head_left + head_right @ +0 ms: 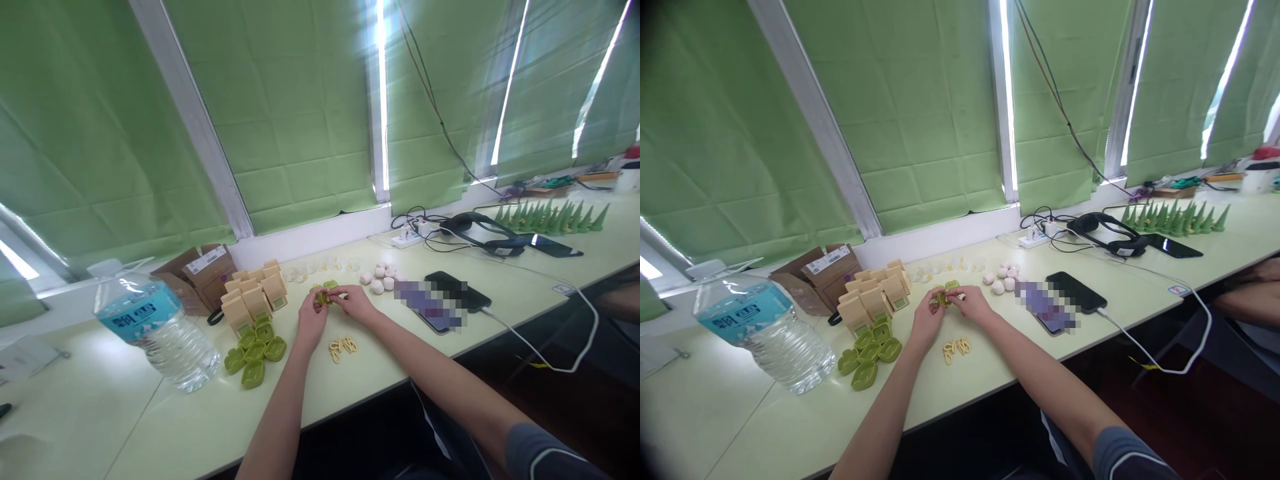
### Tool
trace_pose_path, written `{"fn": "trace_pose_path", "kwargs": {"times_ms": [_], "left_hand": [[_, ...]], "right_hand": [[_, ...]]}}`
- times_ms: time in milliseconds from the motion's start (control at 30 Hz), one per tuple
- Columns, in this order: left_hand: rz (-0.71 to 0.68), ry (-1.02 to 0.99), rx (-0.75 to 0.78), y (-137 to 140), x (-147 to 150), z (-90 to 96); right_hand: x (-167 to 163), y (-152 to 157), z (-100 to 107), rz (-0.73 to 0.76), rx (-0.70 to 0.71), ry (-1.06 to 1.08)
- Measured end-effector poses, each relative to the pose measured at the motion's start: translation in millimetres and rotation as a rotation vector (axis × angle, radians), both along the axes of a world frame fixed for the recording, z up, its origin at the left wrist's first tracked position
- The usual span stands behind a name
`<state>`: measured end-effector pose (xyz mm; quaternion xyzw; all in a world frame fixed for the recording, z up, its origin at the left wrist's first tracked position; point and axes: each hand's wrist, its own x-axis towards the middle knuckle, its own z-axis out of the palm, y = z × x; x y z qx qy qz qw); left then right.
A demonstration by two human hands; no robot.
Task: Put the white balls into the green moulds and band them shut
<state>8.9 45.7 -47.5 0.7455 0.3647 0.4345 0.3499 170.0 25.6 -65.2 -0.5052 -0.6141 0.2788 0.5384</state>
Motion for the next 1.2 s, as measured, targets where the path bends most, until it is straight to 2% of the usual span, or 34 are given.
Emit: {"fn": "trace_pose_path", "kwargs": {"times_ms": [233,433,633,900,1100,1200], "left_hand": [[-0.013,0.016,0.018,-1.9,-0.7,1.5],[0.029,0.031,0.023,3.8,-2.2,-1.2],[0.035,-0.017,-0.047,7.4,-3.0,-5.5],[0.061,0.044,-0.001,4.0,-2.5,-1.9],[0.053,-0.014,-0.036,4.6,-2.7,-0.9],[0.095,0.019,-0.031,5.0,-3.2,-1.2]], "right_hand": [[0.0,-2.2,2.1,0.018,0.000,-0.048],[-0.3,-3.8,3.8,0.030,-0.001,-0.094],[-1.7,-4.8,3.7,0.050,-0.028,-0.083],[-1.5,-4.3,3.5,0.067,-0.056,-0.101],[-2.8,-5.5,2.9,0.057,-0.032,-0.111],[-3.3,-8.2,4.8,0.083,-0.033,-0.128]]}}
